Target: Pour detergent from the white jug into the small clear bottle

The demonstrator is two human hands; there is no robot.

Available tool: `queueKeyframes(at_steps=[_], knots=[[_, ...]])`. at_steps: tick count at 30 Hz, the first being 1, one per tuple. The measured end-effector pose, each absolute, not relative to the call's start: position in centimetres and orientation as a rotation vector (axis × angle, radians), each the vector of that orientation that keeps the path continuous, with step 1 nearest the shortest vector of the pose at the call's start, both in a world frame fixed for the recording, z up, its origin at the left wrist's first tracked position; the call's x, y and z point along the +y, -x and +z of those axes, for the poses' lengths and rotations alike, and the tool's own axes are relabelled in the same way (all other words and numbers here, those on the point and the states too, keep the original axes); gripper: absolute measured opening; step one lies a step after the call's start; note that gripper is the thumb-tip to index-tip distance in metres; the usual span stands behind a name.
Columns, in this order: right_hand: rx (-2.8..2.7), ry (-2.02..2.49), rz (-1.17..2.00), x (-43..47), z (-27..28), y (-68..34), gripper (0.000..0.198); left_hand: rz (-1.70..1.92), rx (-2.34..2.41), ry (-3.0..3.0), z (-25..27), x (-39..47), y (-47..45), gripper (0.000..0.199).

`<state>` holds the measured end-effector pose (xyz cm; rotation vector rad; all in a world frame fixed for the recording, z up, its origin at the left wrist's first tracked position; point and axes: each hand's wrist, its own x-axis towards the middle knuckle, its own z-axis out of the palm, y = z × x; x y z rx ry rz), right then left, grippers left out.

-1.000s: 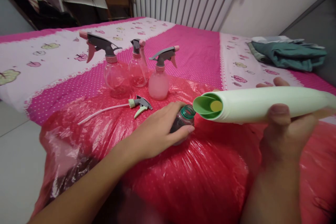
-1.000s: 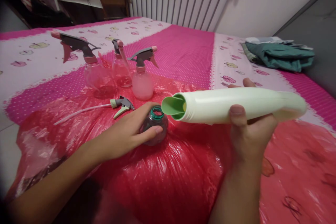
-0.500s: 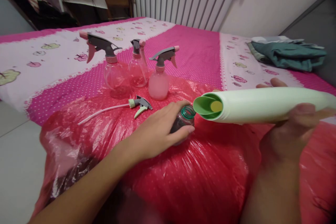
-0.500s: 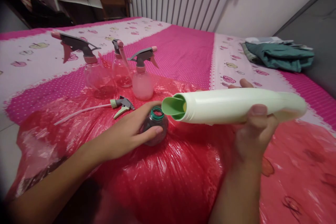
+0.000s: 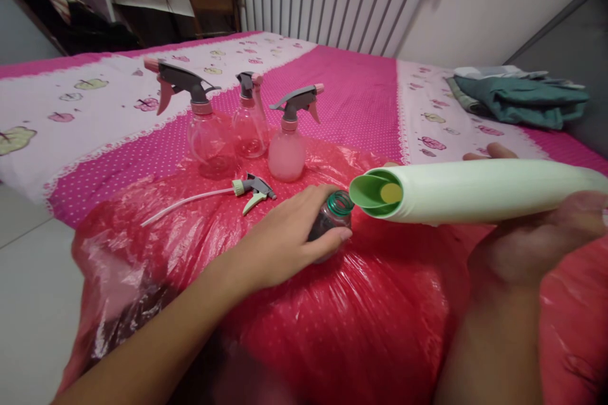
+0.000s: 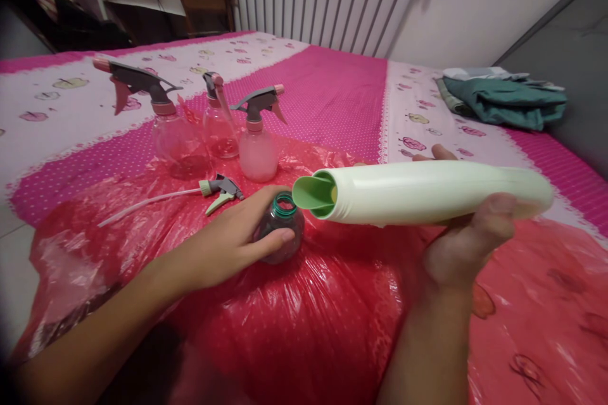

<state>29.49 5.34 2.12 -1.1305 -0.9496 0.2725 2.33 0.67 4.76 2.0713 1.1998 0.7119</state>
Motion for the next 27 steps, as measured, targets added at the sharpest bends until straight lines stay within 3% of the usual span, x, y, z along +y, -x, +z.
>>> queueKeyframes(at_steps=[27], knots=[[-1.01,1.097,0.246,5.2,2.26,-29.33,0.102,0.701,1.227,-2.095,4.94,0.55,-2.29,0.027]])
